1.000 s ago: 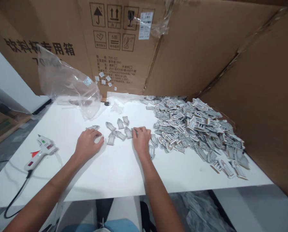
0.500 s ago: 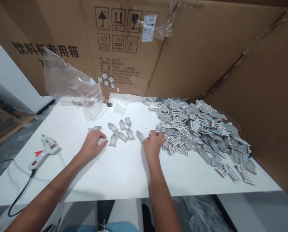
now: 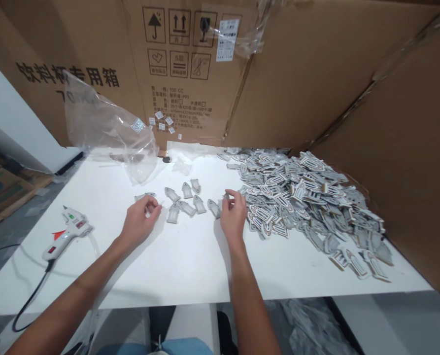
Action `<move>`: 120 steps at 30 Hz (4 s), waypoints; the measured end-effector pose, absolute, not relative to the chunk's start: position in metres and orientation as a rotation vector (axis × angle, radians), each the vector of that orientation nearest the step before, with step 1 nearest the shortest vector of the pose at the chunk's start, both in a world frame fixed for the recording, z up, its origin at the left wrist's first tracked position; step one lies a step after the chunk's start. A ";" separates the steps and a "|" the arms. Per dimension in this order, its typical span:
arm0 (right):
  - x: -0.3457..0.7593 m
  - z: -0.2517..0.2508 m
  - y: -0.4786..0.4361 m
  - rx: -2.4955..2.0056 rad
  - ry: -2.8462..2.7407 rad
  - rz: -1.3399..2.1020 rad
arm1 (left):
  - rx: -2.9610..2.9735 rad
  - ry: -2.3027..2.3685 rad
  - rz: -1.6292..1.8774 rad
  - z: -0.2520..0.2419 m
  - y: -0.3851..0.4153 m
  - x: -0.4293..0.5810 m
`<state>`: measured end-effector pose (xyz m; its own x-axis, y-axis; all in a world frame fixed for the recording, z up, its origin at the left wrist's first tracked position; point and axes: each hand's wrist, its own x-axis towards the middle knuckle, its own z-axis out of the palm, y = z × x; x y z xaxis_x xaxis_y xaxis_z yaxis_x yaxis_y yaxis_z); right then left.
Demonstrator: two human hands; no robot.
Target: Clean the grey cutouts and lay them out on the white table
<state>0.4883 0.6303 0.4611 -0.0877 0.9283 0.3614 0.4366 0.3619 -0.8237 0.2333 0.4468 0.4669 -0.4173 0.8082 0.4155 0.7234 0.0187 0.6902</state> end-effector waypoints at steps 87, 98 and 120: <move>0.416 0.473 0.546 -0.529 -1.202 2.244 | 2.366 1.989 1.655 0.468 0.446 0.246; 0.417 0.470 0.546 -0.525 -1.217 2.247 | 2.367 2.069 1.618 0.471 0.447 0.249; 0.420 0.474 0.552 -0.695 -1.597 1.767 | 2.509 1.978 1.300 0.474 0.448 0.247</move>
